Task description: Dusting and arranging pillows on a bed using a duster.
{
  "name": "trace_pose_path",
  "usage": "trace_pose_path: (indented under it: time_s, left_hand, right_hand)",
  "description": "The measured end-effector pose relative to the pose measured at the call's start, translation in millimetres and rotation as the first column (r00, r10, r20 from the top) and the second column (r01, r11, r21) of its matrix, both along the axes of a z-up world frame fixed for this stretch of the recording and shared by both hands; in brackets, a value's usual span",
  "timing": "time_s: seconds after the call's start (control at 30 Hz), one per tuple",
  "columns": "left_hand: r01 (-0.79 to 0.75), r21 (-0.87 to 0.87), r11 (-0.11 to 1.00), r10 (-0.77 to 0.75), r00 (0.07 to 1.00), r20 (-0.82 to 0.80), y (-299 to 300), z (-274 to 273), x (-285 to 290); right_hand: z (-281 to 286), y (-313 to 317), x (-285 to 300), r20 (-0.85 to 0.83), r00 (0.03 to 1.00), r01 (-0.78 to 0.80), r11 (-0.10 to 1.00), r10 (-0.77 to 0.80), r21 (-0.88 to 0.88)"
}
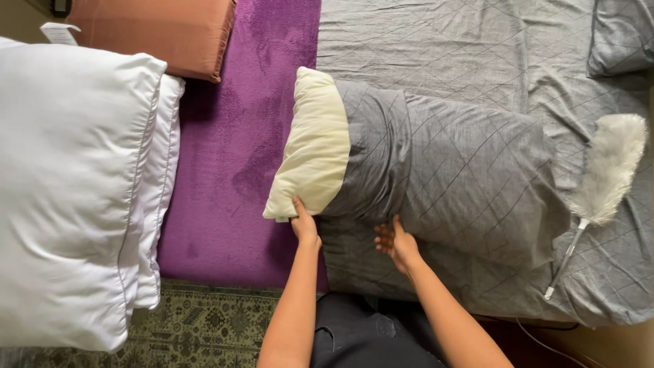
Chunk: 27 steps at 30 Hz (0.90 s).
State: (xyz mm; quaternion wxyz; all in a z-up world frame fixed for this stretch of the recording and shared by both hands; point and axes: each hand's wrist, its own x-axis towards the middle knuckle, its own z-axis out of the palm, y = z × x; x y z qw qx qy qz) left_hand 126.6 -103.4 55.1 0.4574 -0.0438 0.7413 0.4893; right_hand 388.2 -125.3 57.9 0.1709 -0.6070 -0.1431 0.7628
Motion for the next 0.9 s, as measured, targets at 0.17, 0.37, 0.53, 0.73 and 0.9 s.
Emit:
trace_pose_path:
  time_s: [0.17, 0.37, 0.53, 0.73, 0.9]
  left_hand:
    - [0.003, 0.025, 1.0, -0.002, 0.999, -0.052, 5, 18, -10]
    - [-0.093, 0.15, 0.984, 0.097, 0.995, -0.019, 15, -8, -24]
    - [-0.177, 0.198, 0.964, 0.174, 0.984, 0.033, 53, -21, -69]
    - [-0.172, 0.209, 0.963, 0.145, 0.98, 0.135, 25, -27, -85]
    - [0.187, 0.171, 0.967, -0.222, 0.952, 0.211, -56, -6, -26]
  right_hand:
    - [-41, -9, 10, 0.316, 0.921, 0.11, 0.928, -0.23, 0.355]
    - [0, -17, 93, 0.489, 0.872, -0.197, 0.9, -0.02, 0.388]
    - [14, -15, 120, 0.619, 0.785, -0.349, 0.854, 0.04, 0.387]
    - [61, -44, 131, 0.726, 0.686, -0.429, 0.779, -0.048, 0.457]
    - [-24, -98, 316, 0.883, 0.234, -0.596, 0.657, -0.407, 0.461]
